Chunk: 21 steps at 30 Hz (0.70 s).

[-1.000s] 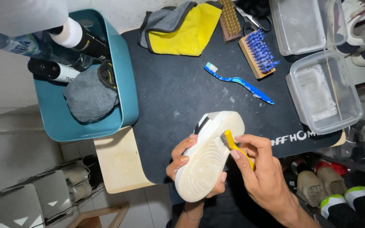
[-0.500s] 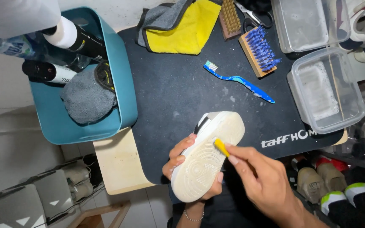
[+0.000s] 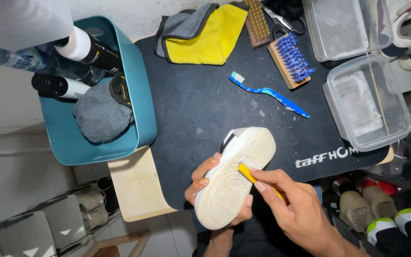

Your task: The person cleans a white sneaker using a blue brush and a yellow cloth. They scrub the upper and sole of the shoe, wipe it down, and then use a small yellow brush to clean the sole's treads.

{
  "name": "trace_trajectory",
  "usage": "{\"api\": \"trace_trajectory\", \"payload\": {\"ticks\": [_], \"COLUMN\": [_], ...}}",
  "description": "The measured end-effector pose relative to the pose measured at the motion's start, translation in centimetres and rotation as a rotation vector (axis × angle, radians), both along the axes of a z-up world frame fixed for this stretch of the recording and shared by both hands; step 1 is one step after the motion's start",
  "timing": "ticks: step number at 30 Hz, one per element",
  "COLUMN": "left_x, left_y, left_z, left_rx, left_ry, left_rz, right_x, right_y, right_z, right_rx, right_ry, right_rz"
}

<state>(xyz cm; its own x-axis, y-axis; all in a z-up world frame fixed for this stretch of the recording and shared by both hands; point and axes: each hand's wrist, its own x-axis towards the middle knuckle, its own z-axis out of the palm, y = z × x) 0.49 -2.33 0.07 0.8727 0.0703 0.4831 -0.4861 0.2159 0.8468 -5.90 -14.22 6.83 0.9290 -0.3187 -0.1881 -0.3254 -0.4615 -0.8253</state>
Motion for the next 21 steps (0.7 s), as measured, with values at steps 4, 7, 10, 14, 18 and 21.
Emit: {"api": "trace_trajectory", "payload": {"ticks": [4, 7, 10, 14, 18, 21], "left_x": [-0.3, 0.0, -0.3, -0.1, -0.6, -0.6], "left_y": [-0.1, 0.0, 0.0, 0.0, 0.3, 0.5], "left_z": [0.3, 0.3, 0.4, -0.2, 0.2, 0.3], "left_rx": [-0.001, -0.005, 0.010, 0.000, 0.016, 0.012], "left_ry": [0.002, -0.005, 0.011, 0.022, 0.011, 0.007], "left_rz": [-0.011, -0.030, -0.057, 0.001, -0.052, -0.070], "right_x": [0.1, -0.1, 0.4, -0.4, 0.8, 1.5], "right_y": [0.2, -0.1, -0.3, 0.1, -1.1, -1.9], "right_z": [-0.2, -0.2, -0.1, -0.7, -0.2, 0.4], "right_rx": [-0.197, -0.117, -0.132, 0.046, -0.212, -0.167], "right_ry": [-0.147, -0.076, -0.062, 0.002, -0.160, -0.077], "right_rz": [-0.036, -0.046, -0.039, -0.029, -0.040, -0.159]}}
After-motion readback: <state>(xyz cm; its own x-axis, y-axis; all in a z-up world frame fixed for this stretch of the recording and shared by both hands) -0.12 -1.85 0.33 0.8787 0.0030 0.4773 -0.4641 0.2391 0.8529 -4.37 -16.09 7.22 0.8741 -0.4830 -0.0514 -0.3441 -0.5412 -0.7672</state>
